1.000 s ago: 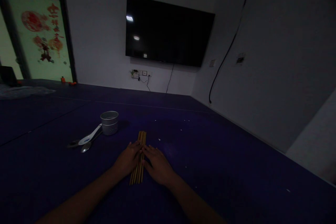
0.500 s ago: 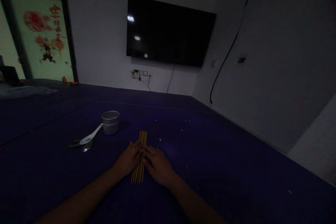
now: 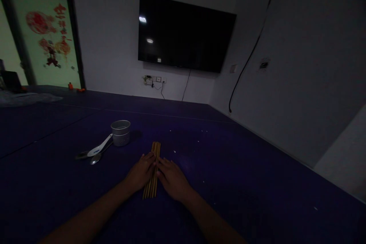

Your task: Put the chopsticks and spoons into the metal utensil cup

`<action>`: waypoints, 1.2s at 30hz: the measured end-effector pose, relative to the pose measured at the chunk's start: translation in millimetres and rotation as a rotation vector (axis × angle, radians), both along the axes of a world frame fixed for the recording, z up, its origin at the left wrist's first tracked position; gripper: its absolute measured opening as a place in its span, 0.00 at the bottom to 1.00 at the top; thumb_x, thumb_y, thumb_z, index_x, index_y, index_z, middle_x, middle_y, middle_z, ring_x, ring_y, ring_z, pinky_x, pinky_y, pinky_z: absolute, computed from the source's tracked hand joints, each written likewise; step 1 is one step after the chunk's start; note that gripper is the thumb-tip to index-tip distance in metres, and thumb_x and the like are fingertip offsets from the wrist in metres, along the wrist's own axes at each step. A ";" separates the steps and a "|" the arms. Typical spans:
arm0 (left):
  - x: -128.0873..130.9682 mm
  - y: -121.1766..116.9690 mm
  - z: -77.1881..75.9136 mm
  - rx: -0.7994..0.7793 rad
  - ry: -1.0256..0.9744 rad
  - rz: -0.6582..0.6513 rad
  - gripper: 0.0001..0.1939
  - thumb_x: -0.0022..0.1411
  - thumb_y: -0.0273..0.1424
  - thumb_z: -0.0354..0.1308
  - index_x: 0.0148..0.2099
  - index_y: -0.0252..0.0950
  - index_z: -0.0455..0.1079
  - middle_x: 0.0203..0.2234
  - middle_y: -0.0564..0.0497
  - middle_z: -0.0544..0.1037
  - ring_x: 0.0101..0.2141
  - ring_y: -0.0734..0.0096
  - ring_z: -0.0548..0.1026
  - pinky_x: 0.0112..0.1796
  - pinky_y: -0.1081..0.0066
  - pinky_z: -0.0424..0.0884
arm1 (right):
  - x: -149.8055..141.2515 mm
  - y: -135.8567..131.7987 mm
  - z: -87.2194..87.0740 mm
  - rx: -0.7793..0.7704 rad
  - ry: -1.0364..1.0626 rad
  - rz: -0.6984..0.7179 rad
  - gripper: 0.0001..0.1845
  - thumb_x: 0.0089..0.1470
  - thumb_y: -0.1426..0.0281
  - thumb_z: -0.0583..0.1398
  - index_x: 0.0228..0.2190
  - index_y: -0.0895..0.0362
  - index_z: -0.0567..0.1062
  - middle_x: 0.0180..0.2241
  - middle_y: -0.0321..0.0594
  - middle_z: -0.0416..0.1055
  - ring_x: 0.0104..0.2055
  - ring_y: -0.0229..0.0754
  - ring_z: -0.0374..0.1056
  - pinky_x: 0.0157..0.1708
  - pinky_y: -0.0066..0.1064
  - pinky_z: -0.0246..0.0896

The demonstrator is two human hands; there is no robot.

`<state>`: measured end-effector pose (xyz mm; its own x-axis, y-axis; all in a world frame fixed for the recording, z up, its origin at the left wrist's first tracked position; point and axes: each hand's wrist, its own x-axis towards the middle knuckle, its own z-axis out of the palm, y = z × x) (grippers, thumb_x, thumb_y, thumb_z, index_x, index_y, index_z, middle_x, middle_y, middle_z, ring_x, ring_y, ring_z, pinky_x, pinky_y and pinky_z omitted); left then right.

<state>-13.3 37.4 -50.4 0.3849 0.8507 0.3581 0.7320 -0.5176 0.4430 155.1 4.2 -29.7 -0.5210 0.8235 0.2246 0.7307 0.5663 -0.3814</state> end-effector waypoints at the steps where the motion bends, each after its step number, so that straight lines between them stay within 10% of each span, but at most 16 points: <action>1: 0.2 -0.4 1.0 -0.003 0.004 -0.005 0.21 0.65 0.32 0.41 0.56 0.36 0.64 0.56 0.42 0.67 0.58 0.63 0.61 0.59 0.53 0.50 | 0.2 0.0 0.3 -0.002 -0.002 0.006 0.24 0.63 0.63 0.45 0.58 0.55 0.60 0.61 0.45 0.54 0.63 0.48 0.46 0.59 0.48 0.44; 36: 1.3 -9.4 7.9 0.020 0.080 0.007 0.21 0.62 0.28 0.42 0.55 0.35 0.65 0.55 0.42 0.68 0.58 0.64 0.61 0.59 0.54 0.52 | 1.7 -2.6 0.9 -0.023 -0.017 0.034 0.27 0.61 0.60 0.48 0.59 0.55 0.58 0.62 0.45 0.51 0.64 0.48 0.45 0.59 0.49 0.40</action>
<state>-12.0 28.0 -42.5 0.4069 0.8467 0.3429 0.7684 -0.5202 0.3727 156.8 1.7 -28.8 -0.5523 0.8101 0.1967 0.7176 0.5821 -0.3823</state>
